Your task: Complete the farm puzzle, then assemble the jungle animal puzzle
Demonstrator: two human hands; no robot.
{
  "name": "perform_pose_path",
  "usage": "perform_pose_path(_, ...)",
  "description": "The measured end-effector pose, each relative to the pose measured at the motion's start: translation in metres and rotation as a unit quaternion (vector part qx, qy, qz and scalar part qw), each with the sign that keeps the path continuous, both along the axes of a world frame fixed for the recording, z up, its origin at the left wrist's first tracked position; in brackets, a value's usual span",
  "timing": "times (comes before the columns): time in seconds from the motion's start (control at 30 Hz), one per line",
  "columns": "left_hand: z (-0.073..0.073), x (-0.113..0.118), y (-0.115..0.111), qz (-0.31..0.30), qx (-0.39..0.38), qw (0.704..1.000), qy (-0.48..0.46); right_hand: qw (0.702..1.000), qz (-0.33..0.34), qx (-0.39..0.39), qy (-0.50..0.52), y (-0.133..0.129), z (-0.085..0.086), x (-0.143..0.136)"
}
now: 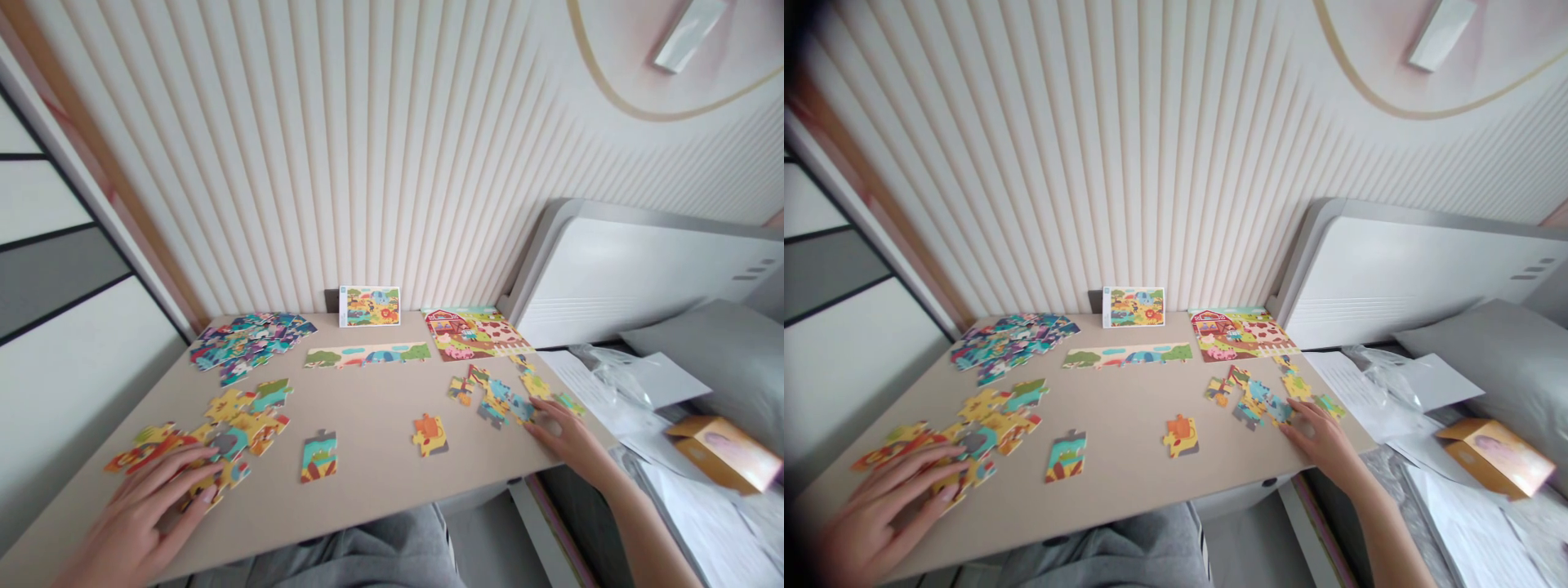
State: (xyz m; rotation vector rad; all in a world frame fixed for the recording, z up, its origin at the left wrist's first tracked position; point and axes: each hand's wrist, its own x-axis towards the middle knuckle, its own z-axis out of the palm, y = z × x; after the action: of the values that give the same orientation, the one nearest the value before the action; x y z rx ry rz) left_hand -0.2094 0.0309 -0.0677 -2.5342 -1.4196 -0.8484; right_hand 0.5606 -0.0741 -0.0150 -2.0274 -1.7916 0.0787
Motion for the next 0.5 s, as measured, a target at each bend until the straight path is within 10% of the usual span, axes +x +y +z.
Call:
perform_pose_path(0.27,0.014,0.01,-0.009,-0.002,-0.014,1.0,0.01,0.999,-0.033,0.032,0.015,-0.01,0.021,0.019)
perform_pose_path(0.5,0.023,0.015,-0.012,-0.006,-0.013,1.0,0.021,0.985,0.17,-0.008,0.039,0.055,0.053,-0.128)
